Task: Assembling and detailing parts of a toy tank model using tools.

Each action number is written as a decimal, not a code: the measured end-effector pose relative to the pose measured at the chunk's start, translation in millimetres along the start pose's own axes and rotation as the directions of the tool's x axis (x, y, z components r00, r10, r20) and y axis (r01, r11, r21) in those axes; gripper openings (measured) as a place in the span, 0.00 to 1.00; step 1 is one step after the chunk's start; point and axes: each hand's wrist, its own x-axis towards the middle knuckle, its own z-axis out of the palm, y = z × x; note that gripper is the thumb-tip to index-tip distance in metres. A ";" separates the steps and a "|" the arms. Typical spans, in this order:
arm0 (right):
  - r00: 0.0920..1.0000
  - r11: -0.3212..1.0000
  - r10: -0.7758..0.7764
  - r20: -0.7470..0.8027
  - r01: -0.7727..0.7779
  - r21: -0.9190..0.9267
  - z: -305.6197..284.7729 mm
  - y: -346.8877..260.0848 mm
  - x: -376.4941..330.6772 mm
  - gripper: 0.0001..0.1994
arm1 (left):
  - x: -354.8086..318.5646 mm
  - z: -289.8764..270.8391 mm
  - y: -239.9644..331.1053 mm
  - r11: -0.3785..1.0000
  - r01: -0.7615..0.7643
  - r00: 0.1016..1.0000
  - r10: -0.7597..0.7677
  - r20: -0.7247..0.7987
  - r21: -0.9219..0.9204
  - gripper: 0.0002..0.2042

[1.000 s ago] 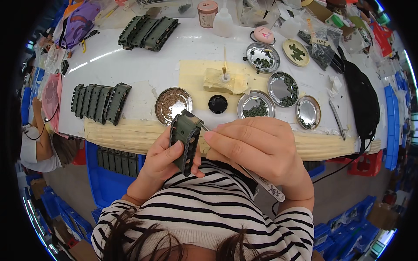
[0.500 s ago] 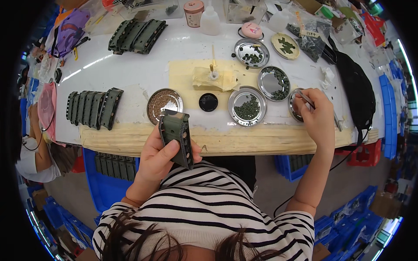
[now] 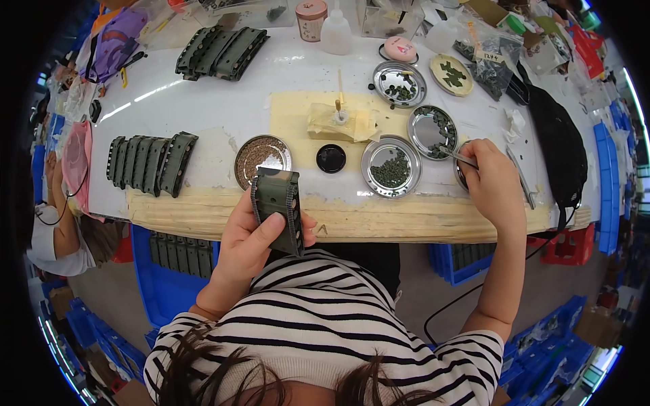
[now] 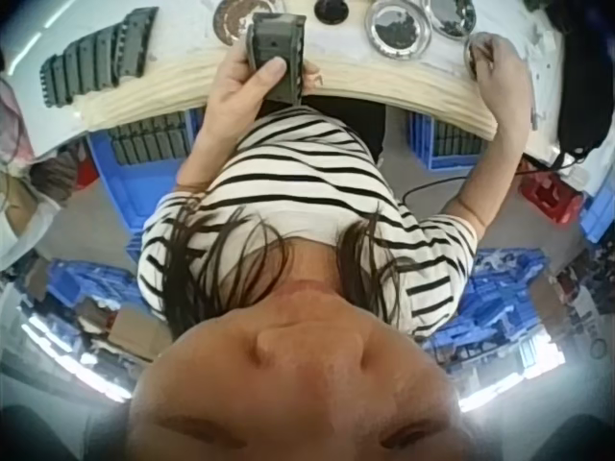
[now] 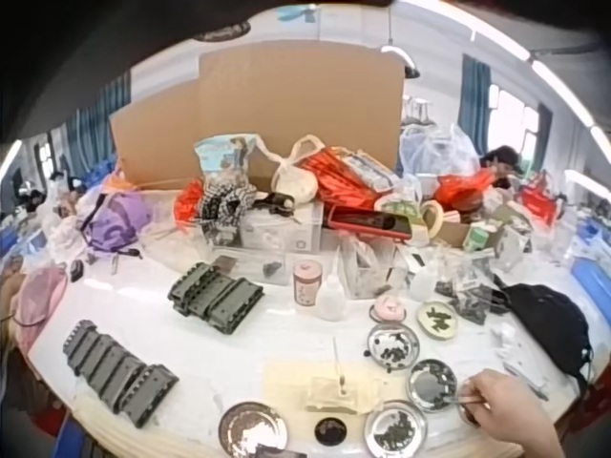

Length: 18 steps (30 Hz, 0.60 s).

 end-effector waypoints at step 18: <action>0.993 0.999 0.044 -0.109 -0.045 -0.012 1.0 20.5 -7.7 0.05 | 1.3 2.3 2.5 0.999 0.021 1.000 -0.020 -0.016 0.041 0.19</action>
